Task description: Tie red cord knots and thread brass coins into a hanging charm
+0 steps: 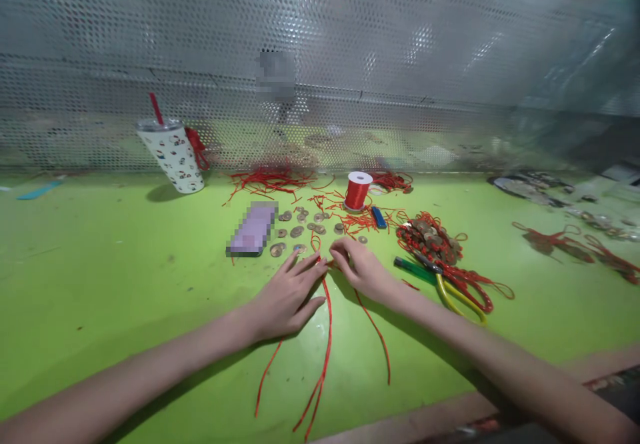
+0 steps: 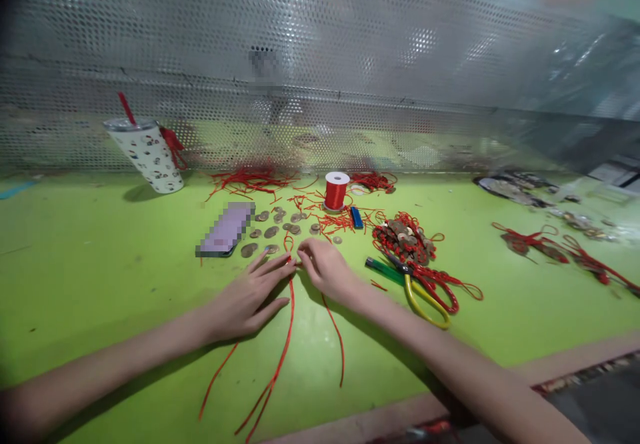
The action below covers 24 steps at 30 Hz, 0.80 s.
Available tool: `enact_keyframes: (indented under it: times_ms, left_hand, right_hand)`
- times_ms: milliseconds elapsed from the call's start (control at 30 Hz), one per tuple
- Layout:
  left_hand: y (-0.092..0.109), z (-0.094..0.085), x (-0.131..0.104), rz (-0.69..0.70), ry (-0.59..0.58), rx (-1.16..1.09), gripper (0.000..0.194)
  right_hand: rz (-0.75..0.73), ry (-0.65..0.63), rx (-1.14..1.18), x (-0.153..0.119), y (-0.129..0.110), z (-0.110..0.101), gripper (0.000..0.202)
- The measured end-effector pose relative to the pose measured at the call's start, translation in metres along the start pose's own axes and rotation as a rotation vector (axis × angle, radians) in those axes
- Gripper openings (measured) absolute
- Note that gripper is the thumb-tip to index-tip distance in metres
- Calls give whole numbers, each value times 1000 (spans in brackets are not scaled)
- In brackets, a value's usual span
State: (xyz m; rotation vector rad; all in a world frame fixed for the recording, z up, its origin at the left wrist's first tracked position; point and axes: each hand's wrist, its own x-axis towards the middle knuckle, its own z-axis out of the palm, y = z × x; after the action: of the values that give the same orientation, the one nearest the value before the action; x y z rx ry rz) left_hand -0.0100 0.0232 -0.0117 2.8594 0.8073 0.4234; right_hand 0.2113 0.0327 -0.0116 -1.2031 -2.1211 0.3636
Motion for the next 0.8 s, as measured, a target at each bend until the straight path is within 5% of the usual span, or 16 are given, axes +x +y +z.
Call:
enact_keyframes:
  times_ms: [200,533,800]
  left_hand:
    - [-3,-1,-2,-7,103,-51,36]
    - [0,2,-8,45,247,-5,22]
    - [4,2,-7,51,225,-8,22]
  right_hand:
    - [-80,-36,-42,-28,-8,-6,13]
    - [-175,-63,-21,-30,-11,-5,16]
    - [-181,-124,-24,-32,-15,-6,15]
